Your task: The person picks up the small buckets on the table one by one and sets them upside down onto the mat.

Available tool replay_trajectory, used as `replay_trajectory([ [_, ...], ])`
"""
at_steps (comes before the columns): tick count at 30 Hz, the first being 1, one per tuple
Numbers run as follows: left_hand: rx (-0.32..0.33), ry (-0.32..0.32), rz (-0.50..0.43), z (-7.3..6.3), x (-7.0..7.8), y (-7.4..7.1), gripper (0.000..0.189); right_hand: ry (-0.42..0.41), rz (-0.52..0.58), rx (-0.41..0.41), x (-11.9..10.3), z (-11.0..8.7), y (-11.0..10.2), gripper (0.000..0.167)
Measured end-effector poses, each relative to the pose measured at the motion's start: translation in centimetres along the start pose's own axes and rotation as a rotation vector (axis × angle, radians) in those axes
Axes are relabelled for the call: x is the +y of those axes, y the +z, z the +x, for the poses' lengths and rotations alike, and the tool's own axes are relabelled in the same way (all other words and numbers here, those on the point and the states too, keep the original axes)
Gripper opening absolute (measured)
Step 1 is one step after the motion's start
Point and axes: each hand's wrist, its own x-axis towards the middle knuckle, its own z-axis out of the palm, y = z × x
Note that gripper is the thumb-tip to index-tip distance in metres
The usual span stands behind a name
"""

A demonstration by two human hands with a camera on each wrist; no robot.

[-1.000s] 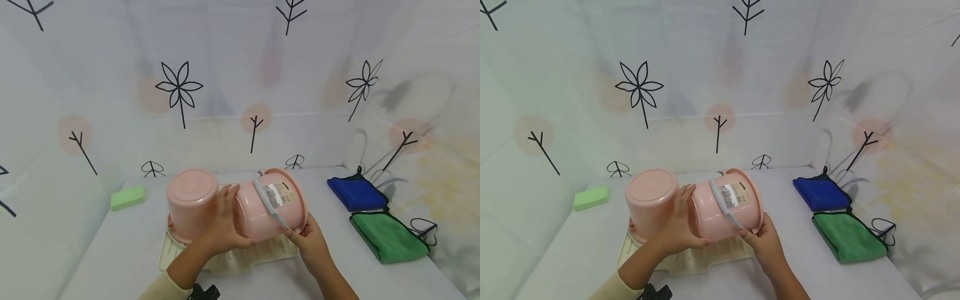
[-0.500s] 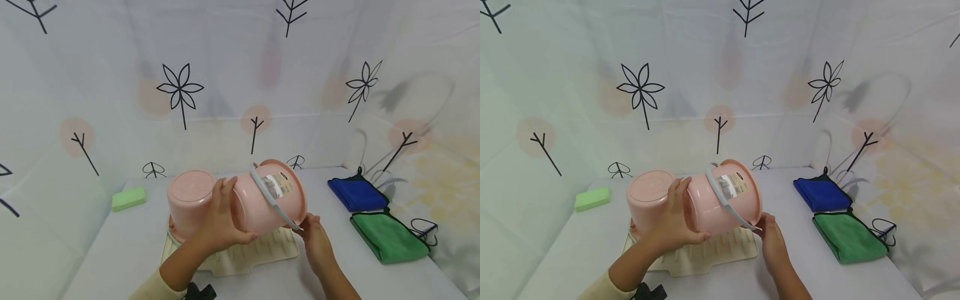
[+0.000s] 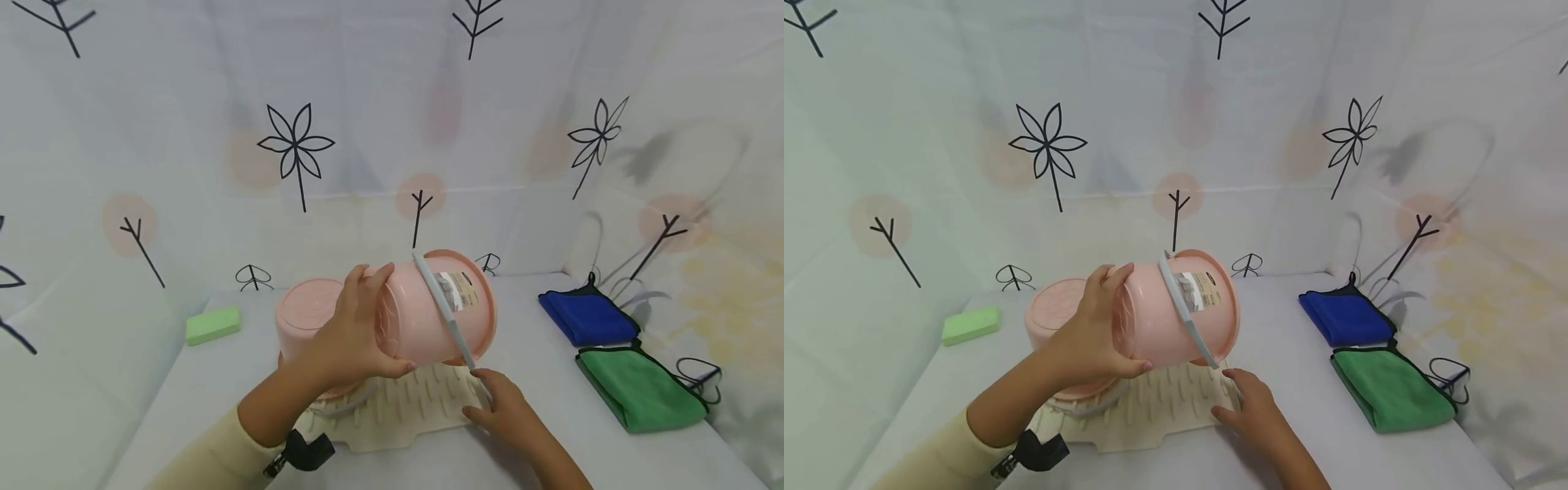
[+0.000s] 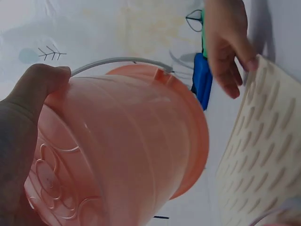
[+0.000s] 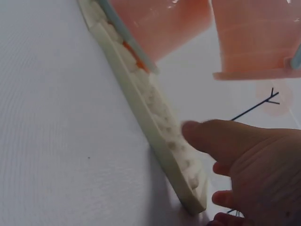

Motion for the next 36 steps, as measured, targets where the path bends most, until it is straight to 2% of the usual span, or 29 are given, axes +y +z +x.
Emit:
replay_trajectory([
  [4,-0.053,0.024,0.060,1.2,-0.1,-1.2,0.138,-0.051,-0.119,-0.059,0.2,0.0,0.5,0.089],
  [10,-0.114,0.014,0.145,2.7,0.1,-2.6,0.136,-0.001,-0.137,-0.102,0.2,-0.1,1.0,0.095],
  [16,-0.138,0.052,0.222,3.9,0.9,-3.3,0.135,-0.004,-0.155,-0.092,-0.1,-0.1,0.7,0.095],
  [20,-0.174,0.040,0.297,4.6,1.4,-3.1,0.133,-0.011,-0.163,-0.093,0.1,-0.2,0.6,0.095],
  [25,-0.275,-0.015,0.354,5.8,1.8,-2.4,0.132,-0.006,-0.163,-0.095,0.4,-0.2,0.8,0.095],
  [32,-0.421,-0.027,0.413,7.7,1.7,-0.5,0.131,0.016,-0.160,-0.106,0.2,-0.3,0.8,0.098],
  [36,-0.464,-0.055,0.412,8.4,1.6,0.7,0.132,0.019,-0.154,-0.113,0.3,-0.2,0.8,0.102],
])
